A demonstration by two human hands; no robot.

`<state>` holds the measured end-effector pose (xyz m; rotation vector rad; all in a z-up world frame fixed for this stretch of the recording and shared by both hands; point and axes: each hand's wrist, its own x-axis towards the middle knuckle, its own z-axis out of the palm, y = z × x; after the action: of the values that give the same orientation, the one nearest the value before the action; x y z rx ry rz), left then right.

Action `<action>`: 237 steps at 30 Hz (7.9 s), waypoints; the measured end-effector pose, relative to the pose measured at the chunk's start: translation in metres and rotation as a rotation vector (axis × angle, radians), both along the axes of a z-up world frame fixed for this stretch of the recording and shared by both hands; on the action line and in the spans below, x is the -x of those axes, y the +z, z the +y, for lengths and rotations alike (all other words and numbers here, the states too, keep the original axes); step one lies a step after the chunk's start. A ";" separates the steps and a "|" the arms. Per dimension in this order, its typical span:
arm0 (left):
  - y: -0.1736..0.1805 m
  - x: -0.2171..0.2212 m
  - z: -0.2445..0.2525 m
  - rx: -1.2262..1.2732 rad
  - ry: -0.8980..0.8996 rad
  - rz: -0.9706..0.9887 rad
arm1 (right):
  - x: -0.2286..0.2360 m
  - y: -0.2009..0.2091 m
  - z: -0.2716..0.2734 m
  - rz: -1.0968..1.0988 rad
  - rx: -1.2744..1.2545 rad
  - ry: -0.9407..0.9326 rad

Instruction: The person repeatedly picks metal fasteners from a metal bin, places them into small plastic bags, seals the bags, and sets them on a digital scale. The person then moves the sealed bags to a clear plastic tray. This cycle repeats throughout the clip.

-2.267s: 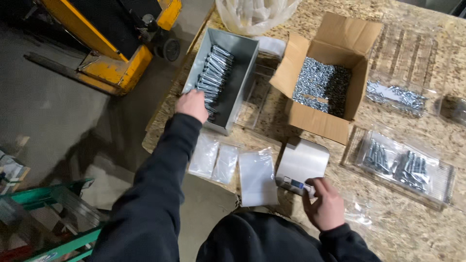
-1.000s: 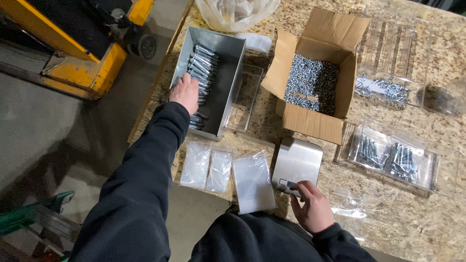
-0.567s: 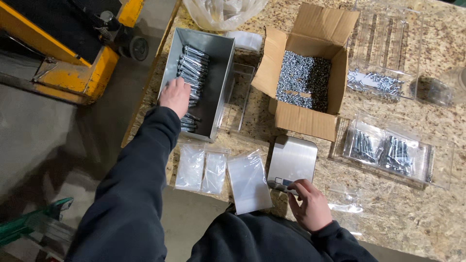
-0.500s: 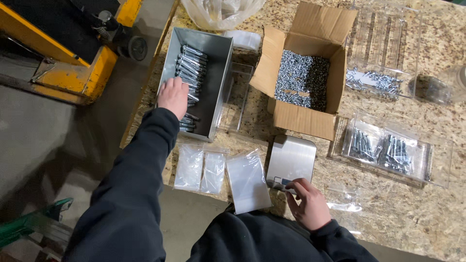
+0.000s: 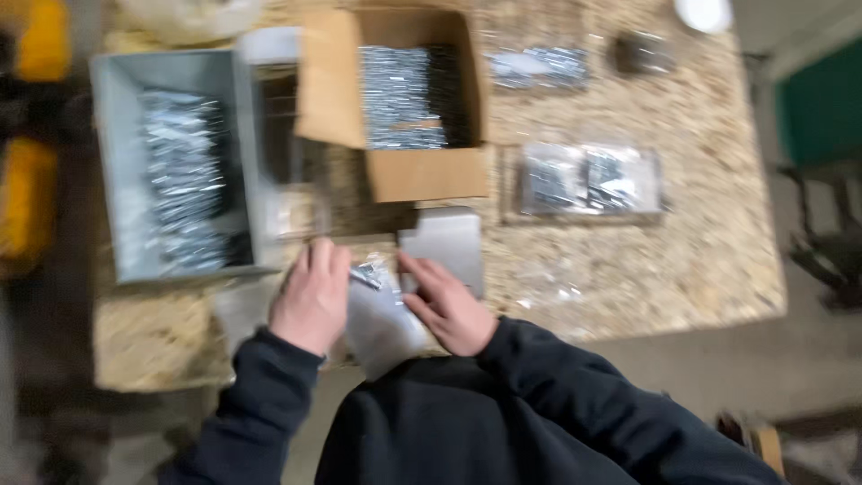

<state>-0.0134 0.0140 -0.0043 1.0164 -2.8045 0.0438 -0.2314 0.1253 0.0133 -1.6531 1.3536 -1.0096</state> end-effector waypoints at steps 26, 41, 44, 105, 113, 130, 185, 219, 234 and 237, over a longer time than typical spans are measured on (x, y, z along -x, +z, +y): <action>-0.054 0.156 0.082 -0.564 -0.330 0.261 | 0.334 -0.179 0.145 -0.006 -0.443 -0.965; -0.020 -0.054 -0.052 -0.214 0.567 0.531 | 0.324 -0.152 0.142 0.489 -0.335 -0.799; -0.025 -0.095 -0.115 -0.195 0.692 0.274 | 0.290 -0.123 0.136 0.525 -0.303 -0.855; -0.080 0.219 0.110 0.007 -0.324 0.262 | 0.143 -0.130 0.108 -1.013 -0.592 -0.913; -0.099 0.328 0.170 0.051 -0.428 0.214 | 0.236 -0.170 0.184 -0.883 -0.457 -1.086; -0.131 0.380 0.167 -0.319 -0.415 0.159 | 0.324 -0.164 0.173 -0.212 -0.536 -1.106; -0.176 0.273 0.109 -0.281 -0.252 0.342 | 0.233 -0.094 0.145 -0.598 -0.001 -1.140; -0.113 0.290 0.071 -1.279 -0.042 0.396 | 0.235 -0.116 0.121 -0.108 -0.386 -0.663; -0.103 0.291 0.064 -1.185 0.004 0.289 | 0.230 -0.158 0.132 0.255 -0.373 -0.490; -0.112 0.290 0.062 -1.071 0.010 0.242 | 0.227 -0.148 0.131 0.249 -0.373 -0.530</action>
<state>-0.3037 0.0762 -0.1161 1.0547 -2.4973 -1.5786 -0.4587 0.2563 -0.1346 -1.1895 2.0762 -0.7786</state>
